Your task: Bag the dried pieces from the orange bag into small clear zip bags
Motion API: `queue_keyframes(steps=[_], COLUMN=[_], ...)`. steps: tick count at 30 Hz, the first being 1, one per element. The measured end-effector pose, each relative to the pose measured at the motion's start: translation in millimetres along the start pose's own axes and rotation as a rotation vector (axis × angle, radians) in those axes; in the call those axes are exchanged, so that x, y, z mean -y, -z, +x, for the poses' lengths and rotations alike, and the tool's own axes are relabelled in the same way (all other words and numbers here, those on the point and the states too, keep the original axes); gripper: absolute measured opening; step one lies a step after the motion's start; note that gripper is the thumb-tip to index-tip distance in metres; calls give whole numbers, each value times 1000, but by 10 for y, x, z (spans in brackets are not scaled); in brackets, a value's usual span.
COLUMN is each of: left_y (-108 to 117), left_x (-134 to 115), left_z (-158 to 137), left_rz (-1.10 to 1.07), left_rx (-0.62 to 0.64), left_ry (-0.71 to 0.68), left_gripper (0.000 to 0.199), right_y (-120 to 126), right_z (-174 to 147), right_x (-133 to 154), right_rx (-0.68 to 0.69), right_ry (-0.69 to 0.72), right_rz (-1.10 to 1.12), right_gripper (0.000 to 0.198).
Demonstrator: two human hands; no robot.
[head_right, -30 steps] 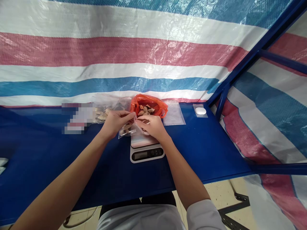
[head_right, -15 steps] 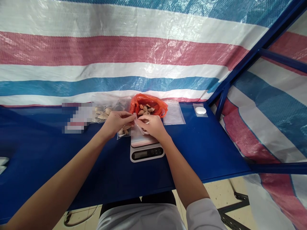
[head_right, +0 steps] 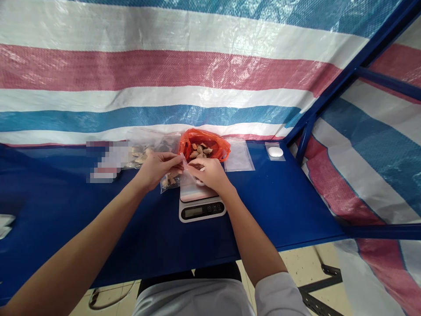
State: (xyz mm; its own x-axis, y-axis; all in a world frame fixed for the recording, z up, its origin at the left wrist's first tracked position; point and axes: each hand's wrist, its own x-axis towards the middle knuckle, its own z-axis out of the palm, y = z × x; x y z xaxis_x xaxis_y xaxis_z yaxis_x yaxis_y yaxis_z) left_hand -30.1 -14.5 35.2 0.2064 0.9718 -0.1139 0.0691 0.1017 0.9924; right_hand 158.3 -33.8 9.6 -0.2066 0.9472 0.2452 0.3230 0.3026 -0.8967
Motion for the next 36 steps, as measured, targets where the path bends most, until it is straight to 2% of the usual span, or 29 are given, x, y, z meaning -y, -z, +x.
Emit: queue_keyframes(steps=[6,12,16,21,24,28,36], left_y=[-60,-45,-24,-14,-19,-28,-25], left_x=[3,-6,-31,-8,19,5,-60], left_z=[-30,-12,0,-10,-21,-37,-53], left_rz=[-79,82,52,-19,12,91,176], left_rx=[-23,21,40,54,94,147,167], left_ry=[24,45,71,75,37,6,-6], left_gripper=[38,29,28,37,40,39,32], right_y=[3,8,15,14,10,12,8], right_z=[1,1,9,12,12,11,21], right_x=[16,-31,-47,-40,-50,-60,-80], right_rx=[-5,1,-24,-43,-29,1,39], right_ry=[-34,12,20,-58,-83,-82,-174], right_rz=[-4,-53,-64,31,65,81,164], right_gripper=[20,22,21,21,26,25,23])
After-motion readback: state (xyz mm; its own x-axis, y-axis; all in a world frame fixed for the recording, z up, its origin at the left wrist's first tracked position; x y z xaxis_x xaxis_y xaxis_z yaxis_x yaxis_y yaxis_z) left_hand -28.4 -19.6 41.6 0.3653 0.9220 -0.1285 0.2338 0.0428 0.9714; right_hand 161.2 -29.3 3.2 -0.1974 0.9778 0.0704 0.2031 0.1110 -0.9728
